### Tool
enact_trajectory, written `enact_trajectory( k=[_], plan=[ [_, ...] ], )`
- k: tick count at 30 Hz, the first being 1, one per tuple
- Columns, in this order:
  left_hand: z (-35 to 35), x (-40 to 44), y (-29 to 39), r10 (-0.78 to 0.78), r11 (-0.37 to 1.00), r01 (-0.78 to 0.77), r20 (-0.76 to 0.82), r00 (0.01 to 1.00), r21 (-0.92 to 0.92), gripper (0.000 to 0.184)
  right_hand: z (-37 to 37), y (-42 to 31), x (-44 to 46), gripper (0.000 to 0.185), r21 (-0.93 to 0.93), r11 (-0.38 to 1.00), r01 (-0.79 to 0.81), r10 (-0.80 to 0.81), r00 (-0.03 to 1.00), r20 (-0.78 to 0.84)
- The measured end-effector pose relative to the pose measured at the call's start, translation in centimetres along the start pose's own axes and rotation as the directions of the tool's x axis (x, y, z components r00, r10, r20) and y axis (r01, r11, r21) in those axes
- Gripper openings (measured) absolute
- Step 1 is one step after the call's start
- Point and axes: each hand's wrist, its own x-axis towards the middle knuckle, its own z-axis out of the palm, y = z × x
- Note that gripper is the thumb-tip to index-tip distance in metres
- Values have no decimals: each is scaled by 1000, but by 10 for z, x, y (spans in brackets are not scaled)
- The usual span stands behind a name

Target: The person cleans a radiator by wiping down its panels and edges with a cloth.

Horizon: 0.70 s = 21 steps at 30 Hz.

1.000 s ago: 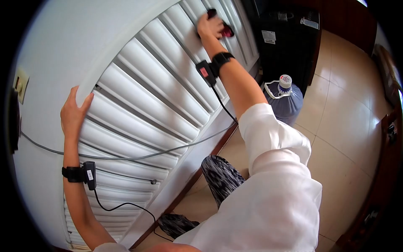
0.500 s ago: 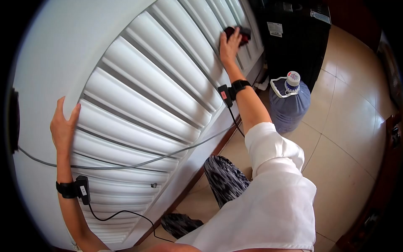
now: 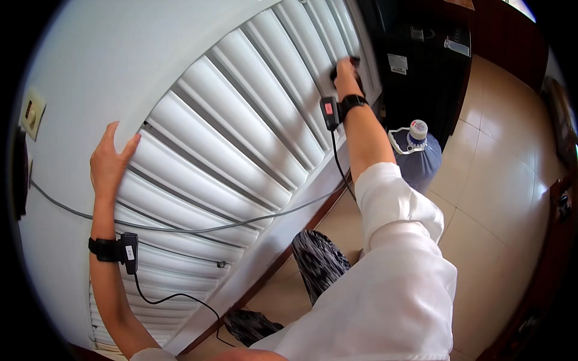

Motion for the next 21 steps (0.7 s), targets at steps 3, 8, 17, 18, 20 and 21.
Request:
enact_trajectory(
  k=[3, 8, 17, 18, 20, 21],
  plan=[
    [1, 0, 0, 6, 1000, -6, 13, 1000, 14, 55, -65, -110, -118, 74, 26, 970, 240, -240, 951, 196],
    [-2, -2, 5, 5, 1000, -5, -5, 1000, 6, 51, -37, -191, -114, 73, 40, 837, 546, -547, 833, 79],
    [9, -9, -3, -78, 995, 81, 47, 996, -60, 46, -16, -148, -45, 56, -212, 344, 915, -938, 344, -34],
    [12, -10, -6, -65, 996, 68, 56, 996, -65, 46, -20, -135, -39, 54, -246, 295, 923, -955, 290, -55],
    [17, -14, -16, -54, 999, 54, 39, 998, 11, 47, -26, -108, -32, 50, -212, 377, 902, -926, 370, -73],
    [18, -16, -19, -69, 997, 68, 60, 996, 23, 48, -29, -95, -26, 50, -69, 432, 899, -898, 423, -118]
  ],
)
